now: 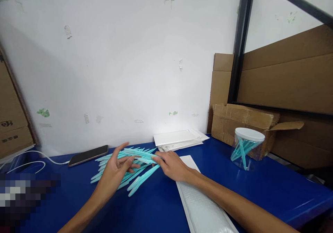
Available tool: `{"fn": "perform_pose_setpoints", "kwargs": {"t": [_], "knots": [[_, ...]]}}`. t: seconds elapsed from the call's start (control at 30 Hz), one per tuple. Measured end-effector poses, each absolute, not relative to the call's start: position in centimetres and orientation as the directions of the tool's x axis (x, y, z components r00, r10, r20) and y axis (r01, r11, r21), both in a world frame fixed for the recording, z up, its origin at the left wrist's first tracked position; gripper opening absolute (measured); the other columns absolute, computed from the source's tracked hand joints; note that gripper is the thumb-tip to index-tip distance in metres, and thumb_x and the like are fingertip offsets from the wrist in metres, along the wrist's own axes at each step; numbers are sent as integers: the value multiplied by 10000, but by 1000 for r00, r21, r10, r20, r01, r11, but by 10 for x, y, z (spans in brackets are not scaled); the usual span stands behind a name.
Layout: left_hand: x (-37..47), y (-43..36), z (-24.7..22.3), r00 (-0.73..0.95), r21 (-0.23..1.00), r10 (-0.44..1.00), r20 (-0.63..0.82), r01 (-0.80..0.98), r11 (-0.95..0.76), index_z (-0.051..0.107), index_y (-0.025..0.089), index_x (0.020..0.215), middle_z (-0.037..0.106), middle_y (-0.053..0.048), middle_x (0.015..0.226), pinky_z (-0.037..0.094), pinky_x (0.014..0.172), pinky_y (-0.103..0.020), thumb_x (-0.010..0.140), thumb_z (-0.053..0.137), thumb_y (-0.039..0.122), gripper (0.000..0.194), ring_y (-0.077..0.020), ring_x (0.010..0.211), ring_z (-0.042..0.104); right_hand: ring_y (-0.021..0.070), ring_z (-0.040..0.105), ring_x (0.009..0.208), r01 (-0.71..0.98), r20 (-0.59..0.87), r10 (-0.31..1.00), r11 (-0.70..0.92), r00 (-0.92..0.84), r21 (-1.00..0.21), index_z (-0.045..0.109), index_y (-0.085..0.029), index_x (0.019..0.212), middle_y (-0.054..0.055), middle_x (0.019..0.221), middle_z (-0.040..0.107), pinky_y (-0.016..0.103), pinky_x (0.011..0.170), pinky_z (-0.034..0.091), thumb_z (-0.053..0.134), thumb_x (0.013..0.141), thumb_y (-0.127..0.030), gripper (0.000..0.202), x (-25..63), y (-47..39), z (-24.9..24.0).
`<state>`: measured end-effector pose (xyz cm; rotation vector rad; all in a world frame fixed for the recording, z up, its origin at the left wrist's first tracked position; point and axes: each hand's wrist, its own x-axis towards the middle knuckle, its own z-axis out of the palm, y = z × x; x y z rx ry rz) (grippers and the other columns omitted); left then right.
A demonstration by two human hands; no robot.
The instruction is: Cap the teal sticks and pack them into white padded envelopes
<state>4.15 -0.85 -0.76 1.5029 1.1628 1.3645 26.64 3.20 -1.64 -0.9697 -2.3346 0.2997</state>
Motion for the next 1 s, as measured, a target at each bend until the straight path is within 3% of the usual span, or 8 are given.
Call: {"fn": "perform_pose_setpoints", "kwargs": {"t": [0.13, 0.2, 0.27, 0.37, 0.7, 0.77, 0.87, 1.0], "knots": [[46, -16, -5, 24, 965, 977, 214, 151, -215, 158, 215, 1536, 746, -107, 1078, 556, 824, -365, 828, 660, 549, 930, -255, 948, 730, 170, 571, 725, 549, 492, 719, 694, -491, -466, 582, -204, 879, 19, 805, 640, 280, 701, 391, 265, 1068, -454, 446, 267, 34, -15], [46, -16, -6, 122, 953, 975, 184, 219, -208, 383, 186, 1452, 756, -92, 1002, 542, 833, -353, 788, 710, 519, 811, -262, 955, 718, 172, 573, 730, 559, 515, 735, 674, -442, -483, 568, -204, 871, 20, 805, 641, 283, 706, 391, 258, 1069, -454, 444, 268, 36, -15], [46, -13, -9, 201, 928, 959, 198, 277, -250, 636, 162, 1168, 753, -81, 890, 533, 778, -328, 790, 702, 507, 516, -255, 878, 714, 165, 541, 679, 587, 526, 754, 647, -394, -487, 534, -208, 834, 8, 754, 608, 279, 675, 377, 258, 1067, -461, 441, 268, 38, -16], [45, -8, -15, 199, 914, 953, 229, 292, -281, 677, 163, 836, 733, -73, 787, 497, 640, -282, 840, 621, 546, 387, -218, 751, 685, 160, 499, 644, 602, 536, 747, 651, -395, -463, 497, -215, 814, -5, 717, 560, 273, 655, 354, 265, 1064, -458, 418, 268, 38, -17], [44, -4, -15, 143, 903, 968, 206, 354, -244, 671, 168, 807, 688, -46, 680, 409, 513, -266, 886, 521, 559, 426, -193, 610, 624, 155, 523, 619, 656, 506, 735, 658, -453, -369, 481, -219, 833, -9, 707, 565, 266, 620, 313, 292, 1068, -412, 358, 263, 32, -21], [42, -6, -13, 145, 797, 948, 285, 514, -318, 654, 189, 753, 685, -41, 696, 434, 587, -296, 922, 474, 488, 388, -209, 667, 630, 168, 564, 658, 688, 510, 748, 633, -425, -355, 502, -221, 870, 2, 734, 601, 267, 631, 314, 284, 1071, -407, 350, 265, 36, -21], [37, -11, -9, 179, 492, 892, 414, 781, -385, 672, 206, 813, 698, -59, 817, 452, 716, -350, 929, 437, 314, 283, -251, 840, 625, 186, 585, 662, 756, 519, 775, 569, -360, -325, 511, -222, 883, 9, 716, 612, 275, 620, 291, 288, 1069, -410, 347, 268, 41, -23], [33, -14, -8, 249, 155, 895, 369, 933, -324, 693, 183, 897, 686, -99, 925, 464, 742, -357, 916, 414, 181, 280, -278, 988, 576, 188, 565, 608, 799, 543, 789, 511, -289, -317, 490, -224, 850, 1, 665, 586, 280, 589, 255, 282, 1068, -404, 351, 272, 45, -23]]}}
